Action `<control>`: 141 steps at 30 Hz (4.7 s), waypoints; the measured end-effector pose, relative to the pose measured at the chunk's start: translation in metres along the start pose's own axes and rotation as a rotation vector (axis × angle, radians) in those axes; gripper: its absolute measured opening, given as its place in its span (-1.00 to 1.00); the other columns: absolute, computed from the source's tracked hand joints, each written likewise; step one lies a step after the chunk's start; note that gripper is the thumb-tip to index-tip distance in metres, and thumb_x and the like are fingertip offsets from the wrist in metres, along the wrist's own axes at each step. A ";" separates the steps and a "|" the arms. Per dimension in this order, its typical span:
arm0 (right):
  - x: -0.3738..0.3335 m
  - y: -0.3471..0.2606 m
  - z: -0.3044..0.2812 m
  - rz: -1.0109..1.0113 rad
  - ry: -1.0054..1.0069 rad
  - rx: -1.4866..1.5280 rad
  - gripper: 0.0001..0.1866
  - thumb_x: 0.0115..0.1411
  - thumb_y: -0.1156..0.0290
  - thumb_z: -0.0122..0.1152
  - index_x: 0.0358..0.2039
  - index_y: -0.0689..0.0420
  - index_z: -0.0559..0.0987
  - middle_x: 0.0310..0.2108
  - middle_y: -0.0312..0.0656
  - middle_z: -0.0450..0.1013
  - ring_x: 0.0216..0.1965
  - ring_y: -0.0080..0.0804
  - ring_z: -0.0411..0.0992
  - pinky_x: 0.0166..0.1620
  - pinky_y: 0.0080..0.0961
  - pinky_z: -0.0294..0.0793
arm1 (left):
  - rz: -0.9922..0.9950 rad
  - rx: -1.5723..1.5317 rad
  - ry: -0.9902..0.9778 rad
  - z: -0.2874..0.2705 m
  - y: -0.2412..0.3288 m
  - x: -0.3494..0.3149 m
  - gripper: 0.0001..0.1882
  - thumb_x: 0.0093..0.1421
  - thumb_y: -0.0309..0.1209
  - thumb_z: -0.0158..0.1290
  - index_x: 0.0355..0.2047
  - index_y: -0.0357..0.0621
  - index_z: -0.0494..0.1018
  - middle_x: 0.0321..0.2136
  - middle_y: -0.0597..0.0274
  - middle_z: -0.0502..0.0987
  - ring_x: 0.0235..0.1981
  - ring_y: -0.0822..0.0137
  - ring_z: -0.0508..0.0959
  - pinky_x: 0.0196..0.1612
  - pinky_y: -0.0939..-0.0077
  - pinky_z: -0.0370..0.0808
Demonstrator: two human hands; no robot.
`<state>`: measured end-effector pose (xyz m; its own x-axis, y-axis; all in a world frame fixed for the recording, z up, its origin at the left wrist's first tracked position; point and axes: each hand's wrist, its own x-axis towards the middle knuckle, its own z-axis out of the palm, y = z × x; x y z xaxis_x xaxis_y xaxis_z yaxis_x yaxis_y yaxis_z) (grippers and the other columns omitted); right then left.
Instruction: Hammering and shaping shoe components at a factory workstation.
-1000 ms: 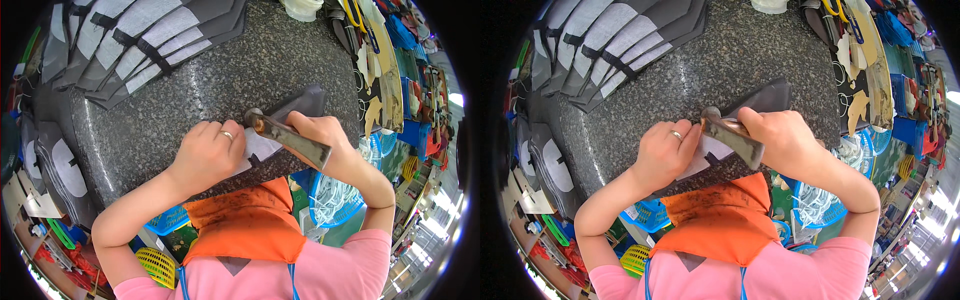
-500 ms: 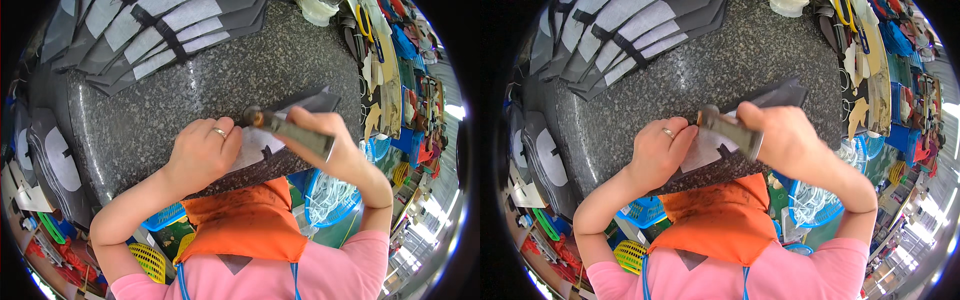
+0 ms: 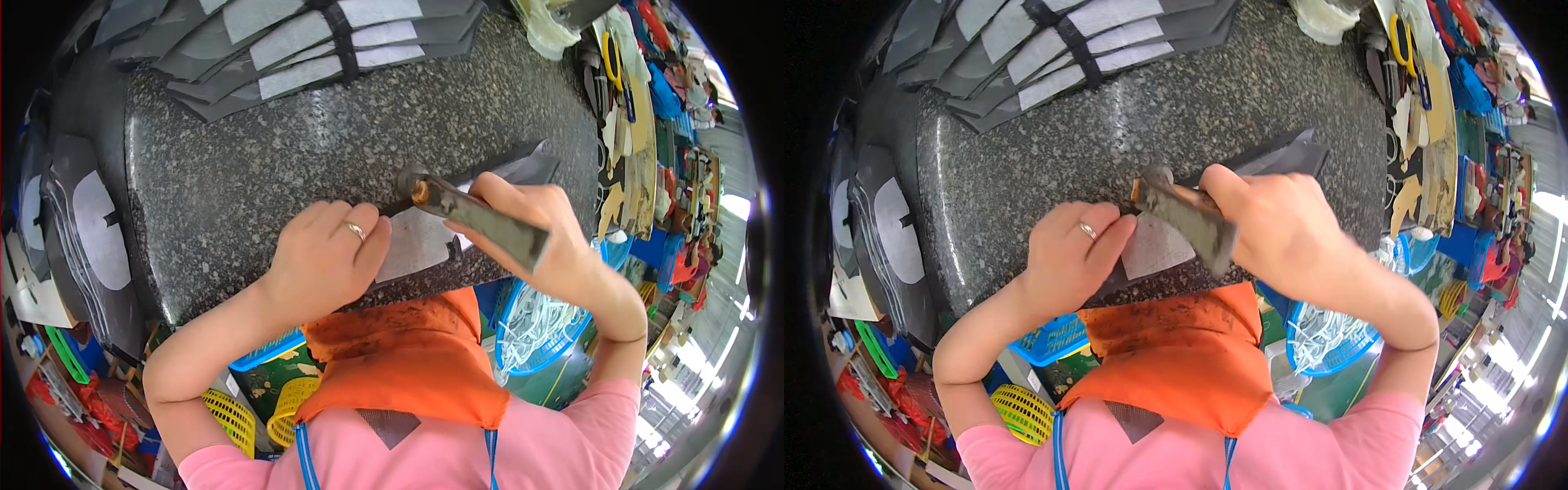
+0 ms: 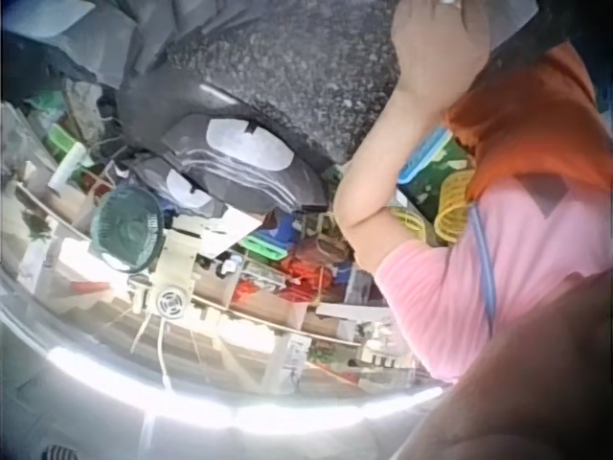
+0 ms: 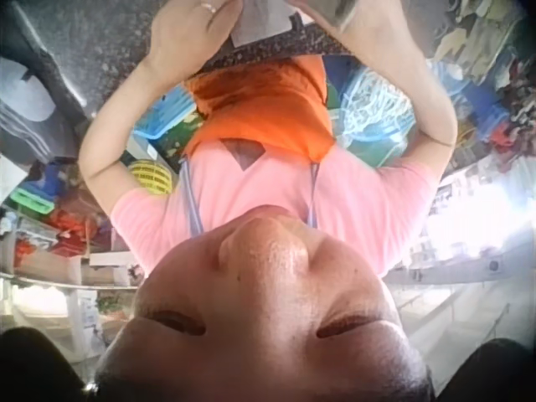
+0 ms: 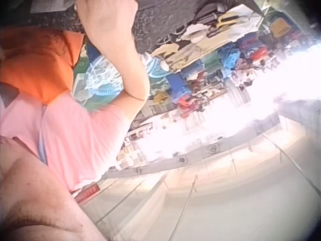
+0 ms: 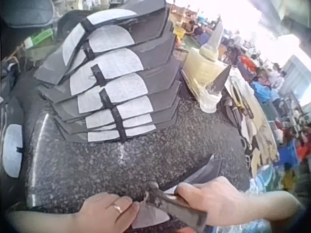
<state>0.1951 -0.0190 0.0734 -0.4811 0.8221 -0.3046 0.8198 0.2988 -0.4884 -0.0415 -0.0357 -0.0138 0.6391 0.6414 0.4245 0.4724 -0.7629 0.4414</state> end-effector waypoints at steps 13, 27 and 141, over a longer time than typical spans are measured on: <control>0.008 -0.028 0.017 -0.191 -0.077 -0.384 -0.82 0.14 0.26 0.17 -0.38 0.07 0.42 -0.69 -0.23 0.42 -0.65 -0.23 0.47 -0.63 -0.29 0.41 | -0.237 -0.190 -0.067 -0.023 -0.008 -0.023 -0.84 -0.09 -0.54 0.13 -0.42 -0.20 0.49 -0.39 0.25 0.46 -0.44 0.20 0.50 -0.40 0.36 0.45; 0.013 -0.041 0.028 -0.243 -0.016 -0.206 -0.80 0.04 0.32 0.21 -0.47 0.09 0.37 -0.70 -0.24 0.41 -0.70 -0.28 0.45 -0.67 -0.32 0.41 | -0.174 -0.004 -0.076 -0.039 -0.005 -0.054 -0.83 -0.06 -0.45 0.12 -0.40 -0.14 0.47 -0.47 0.27 0.39 -0.48 0.26 0.44 -0.47 0.40 0.40; -0.003 0.016 0.017 0.091 0.136 0.724 -0.74 0.09 0.60 0.14 -0.17 0.20 0.40 -0.37 -0.31 0.31 -0.30 -0.56 0.31 -0.13 -0.60 0.31 | 0.104 0.024 0.257 -0.042 0.061 -0.006 -0.62 -0.02 -0.23 0.11 -0.19 -0.12 0.50 -0.26 0.10 0.44 -0.23 0.14 0.41 -0.23 0.35 0.34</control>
<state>0.2039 -0.0250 0.0524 -0.3397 0.8952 -0.2885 0.4220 -0.1291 -0.8974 -0.0426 -0.0825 0.0439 0.5118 0.5568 0.6543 0.4285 -0.8255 0.3673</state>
